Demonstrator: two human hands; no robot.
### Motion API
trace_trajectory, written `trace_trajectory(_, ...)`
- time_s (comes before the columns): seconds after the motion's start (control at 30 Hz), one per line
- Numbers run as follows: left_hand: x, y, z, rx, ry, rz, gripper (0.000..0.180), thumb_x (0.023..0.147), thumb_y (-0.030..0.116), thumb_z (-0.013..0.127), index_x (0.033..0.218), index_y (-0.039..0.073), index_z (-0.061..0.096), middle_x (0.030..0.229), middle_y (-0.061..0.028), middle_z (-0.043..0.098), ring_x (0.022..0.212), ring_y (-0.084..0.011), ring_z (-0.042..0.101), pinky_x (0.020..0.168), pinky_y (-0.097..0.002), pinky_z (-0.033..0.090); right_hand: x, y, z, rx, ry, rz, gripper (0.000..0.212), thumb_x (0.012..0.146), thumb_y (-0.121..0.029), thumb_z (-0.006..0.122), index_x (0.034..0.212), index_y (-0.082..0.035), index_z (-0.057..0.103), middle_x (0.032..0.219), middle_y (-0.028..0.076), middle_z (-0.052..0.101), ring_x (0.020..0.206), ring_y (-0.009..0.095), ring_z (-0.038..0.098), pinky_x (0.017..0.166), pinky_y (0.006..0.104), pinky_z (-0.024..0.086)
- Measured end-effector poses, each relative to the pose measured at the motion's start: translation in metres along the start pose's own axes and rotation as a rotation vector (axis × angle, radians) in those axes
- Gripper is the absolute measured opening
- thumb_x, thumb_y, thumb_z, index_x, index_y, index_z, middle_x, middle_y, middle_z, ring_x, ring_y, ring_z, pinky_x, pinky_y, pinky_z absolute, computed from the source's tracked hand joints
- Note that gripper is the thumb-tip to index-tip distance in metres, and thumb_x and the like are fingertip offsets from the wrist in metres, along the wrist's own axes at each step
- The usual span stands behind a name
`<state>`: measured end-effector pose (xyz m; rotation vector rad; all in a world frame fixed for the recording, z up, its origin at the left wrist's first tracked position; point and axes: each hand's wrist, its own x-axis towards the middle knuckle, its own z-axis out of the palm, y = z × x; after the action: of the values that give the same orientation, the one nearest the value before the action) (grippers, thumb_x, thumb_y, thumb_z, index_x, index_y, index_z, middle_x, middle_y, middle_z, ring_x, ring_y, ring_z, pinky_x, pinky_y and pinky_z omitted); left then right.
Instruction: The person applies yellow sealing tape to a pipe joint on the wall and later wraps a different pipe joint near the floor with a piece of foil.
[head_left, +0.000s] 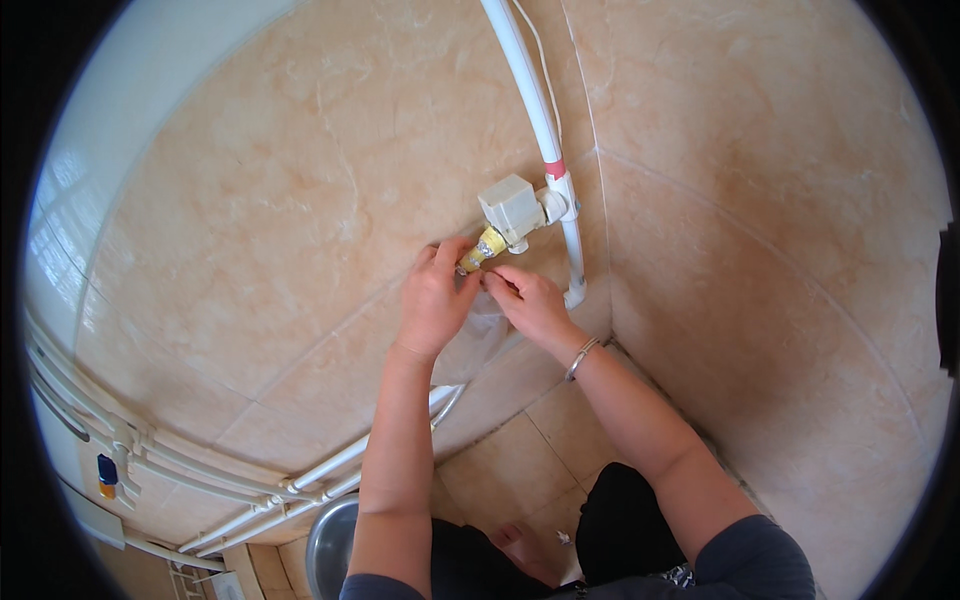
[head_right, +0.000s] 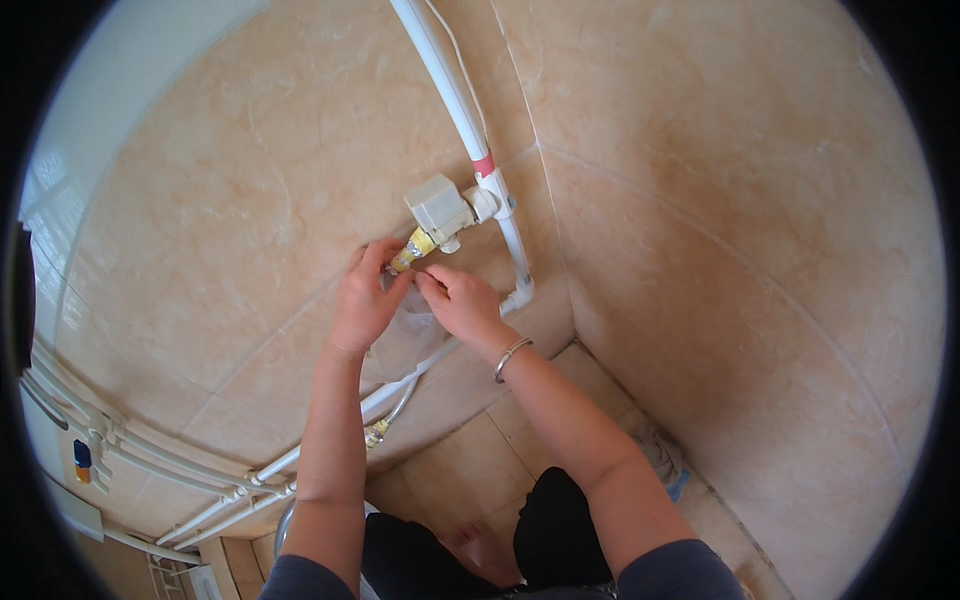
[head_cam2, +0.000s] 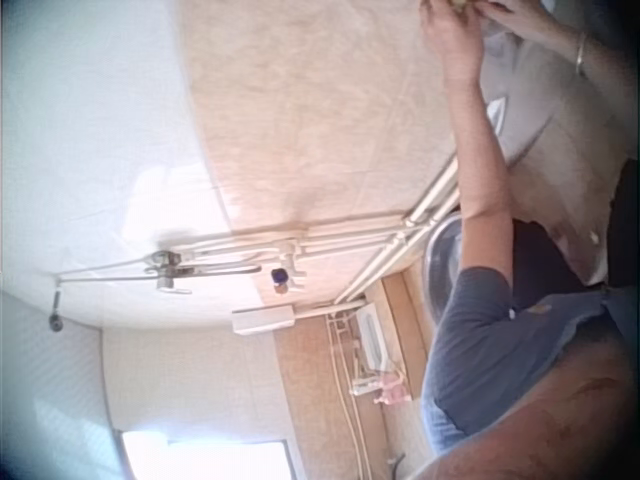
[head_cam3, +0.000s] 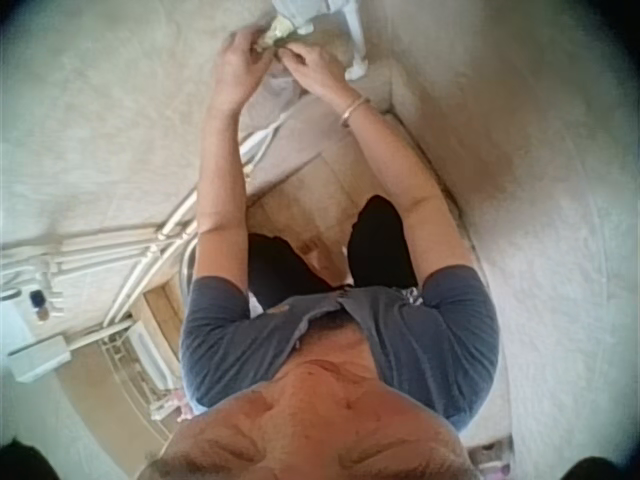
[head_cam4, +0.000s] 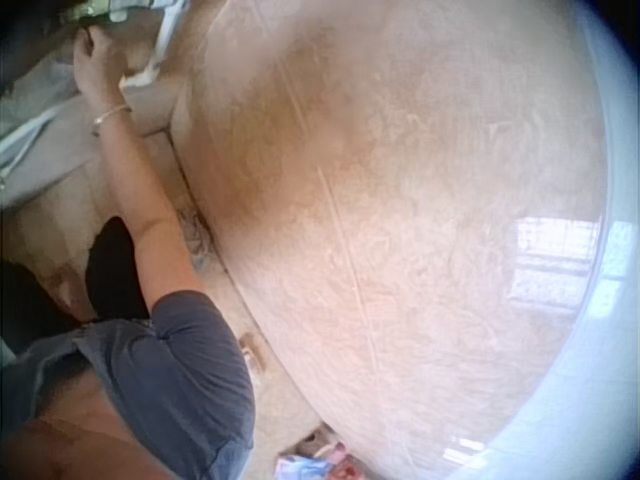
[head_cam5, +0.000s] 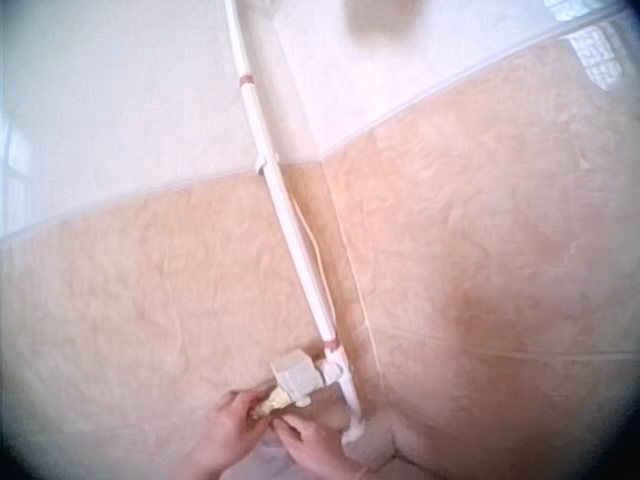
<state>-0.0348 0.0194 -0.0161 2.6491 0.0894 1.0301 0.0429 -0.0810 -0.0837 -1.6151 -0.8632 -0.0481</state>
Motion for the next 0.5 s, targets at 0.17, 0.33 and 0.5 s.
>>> trace_trajectory(0.17,0.001,0.003,-0.001,0.051,-0.043,-0.002,0.038,0.065,0.004,0.065,0.101,0.004,0.052,0.089,-0.0119,0.057,0.076,-0.0227,0.057,0.068,-0.0304,0.046,0.002,0.008,-0.007,0.191,-0.126,0.078,0.024,0.082,-0.031,0.047,0.089,-0.012,0.060,0.067,0.009,0.059,0.065,0.025,0.057,0.057,0.0351,0.043)
trace_trajectory(0.33,0.002,0.000,0.005,0.075,0.000,-0.007,0.035,0.065,0.005,0.065,0.097,0.002,0.053,0.084,-0.0118,0.057,0.075,-0.0236,0.056,0.065,-0.0315,0.046,0.001,0.001,-0.007,0.003,-0.080,0.011,0.023,0.081,-0.031,0.048,0.089,-0.013,0.060,0.069,0.009,0.059,0.065,0.026,0.057,0.056,0.0364,0.043)
trace_trajectory(0.5,0.003,0.000,0.006,0.086,0.037,0.016,0.027,0.065,0.004,0.064,0.091,0.003,0.056,0.080,-0.0124,0.057,0.072,-0.0261,0.056,0.063,-0.0339,0.045,0.005,-0.003,0.001,-0.228,0.022,-0.042,0.021,0.079,-0.029,0.051,0.089,-0.014,0.061,0.069,0.009,0.060,0.065,0.029,0.057,0.053,0.0385,0.044)
